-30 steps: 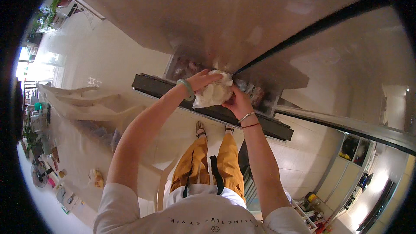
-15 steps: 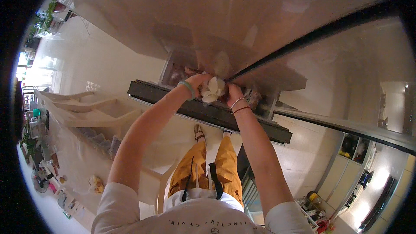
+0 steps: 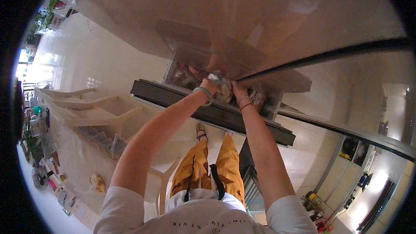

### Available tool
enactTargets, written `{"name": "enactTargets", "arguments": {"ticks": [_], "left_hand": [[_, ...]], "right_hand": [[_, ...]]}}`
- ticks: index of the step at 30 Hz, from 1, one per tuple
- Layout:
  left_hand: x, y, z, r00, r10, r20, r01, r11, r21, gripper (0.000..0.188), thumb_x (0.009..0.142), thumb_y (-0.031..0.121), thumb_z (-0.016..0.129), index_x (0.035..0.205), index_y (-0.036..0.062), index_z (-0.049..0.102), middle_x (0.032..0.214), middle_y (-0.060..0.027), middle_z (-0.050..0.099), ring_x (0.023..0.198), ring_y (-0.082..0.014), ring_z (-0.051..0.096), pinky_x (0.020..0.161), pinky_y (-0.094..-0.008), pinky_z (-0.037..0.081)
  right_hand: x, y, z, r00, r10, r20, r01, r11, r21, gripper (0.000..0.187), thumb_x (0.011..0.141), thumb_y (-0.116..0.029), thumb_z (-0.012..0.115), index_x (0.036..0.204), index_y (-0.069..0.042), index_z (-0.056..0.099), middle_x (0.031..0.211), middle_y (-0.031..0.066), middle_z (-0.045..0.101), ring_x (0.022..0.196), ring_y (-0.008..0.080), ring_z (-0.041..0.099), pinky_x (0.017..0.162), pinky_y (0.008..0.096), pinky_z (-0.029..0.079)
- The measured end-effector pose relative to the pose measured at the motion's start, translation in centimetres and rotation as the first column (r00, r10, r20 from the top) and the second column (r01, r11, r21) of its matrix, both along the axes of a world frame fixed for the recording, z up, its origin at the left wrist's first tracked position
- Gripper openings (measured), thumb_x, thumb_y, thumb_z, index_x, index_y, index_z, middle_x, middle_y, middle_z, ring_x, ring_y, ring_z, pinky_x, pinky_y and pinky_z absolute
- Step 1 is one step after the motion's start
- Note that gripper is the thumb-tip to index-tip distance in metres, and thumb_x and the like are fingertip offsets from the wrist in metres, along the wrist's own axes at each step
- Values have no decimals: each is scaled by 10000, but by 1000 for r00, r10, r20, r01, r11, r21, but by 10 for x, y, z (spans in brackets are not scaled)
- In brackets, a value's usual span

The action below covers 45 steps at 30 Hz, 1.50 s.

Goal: The person cracks two eggs into a wok containing boiling water and dumplings. They then add salt from a container using a spoon and stir the contents with a spatula. The person also retrieves a plastic bag from the counter, ties it, and places it into a refrigerator drawer before returning to stir the wok.

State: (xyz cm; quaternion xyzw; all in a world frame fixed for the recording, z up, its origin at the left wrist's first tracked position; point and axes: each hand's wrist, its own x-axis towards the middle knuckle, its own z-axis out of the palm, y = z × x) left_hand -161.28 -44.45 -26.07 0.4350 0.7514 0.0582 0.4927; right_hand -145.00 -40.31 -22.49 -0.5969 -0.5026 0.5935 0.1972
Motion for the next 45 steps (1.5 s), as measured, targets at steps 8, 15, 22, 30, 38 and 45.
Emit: {"name": "enactTargets", "arguments": {"ticks": [8,15,22,30,38,45], "left_hand": [[-20,-2,79,980,-19,197,15,1000,23,513,790,384,589,1175,50,528,1166,-113,560,1099,-282,522,886,-355,444],[-10,-9,102,786,-539,-303,585,807,84,312,824,293,528,976,52,657,999,-163,646,963,-304,609,827,-357,479],[-13,-59,219,939,-271,-213,340,834,434,302,832,289,560,1044,79,606,1055,-124,591,1027,-299,545,885,-429,401],[1,-155,241,971,-193,140,67,786,615,241,822,257,615,981,76,621,944,-57,613,870,-257,574,758,-371,445],[3,-177,185,599,614,514,-498,788,-361,430,917,424,469,860,39,653,742,-16,645,585,-113,575,503,-271,419],[3,-168,170,511,674,534,-567,731,-380,476,924,456,418,770,80,666,793,-10,679,577,-108,583,490,-252,410]], "right_hand": [[-10,-20,115,845,333,419,-395,916,67,717,732,-421,679,1280,-27,437,1284,163,491,1180,300,468,963,348,375],[-3,-27,70,565,366,739,-773,548,320,546,769,-87,580,1295,-117,433,1276,210,467,1132,392,473,926,414,419],[-14,-51,155,750,291,594,-516,819,250,379,812,-131,577,1190,-125,539,1028,153,625,873,332,616,754,371,506],[13,-161,205,796,-457,-398,235,838,-493,316,911,-314,530,1010,-22,602,1002,105,647,851,202,643,692,300,525],[13,-189,188,814,-544,-202,301,693,-656,405,876,-366,570,1029,9,564,1005,168,643,876,251,639,742,335,506],[11,-187,158,804,-526,-279,324,780,-536,348,889,-311,544,1003,16,578,956,178,653,857,248,644,719,309,525]]}}
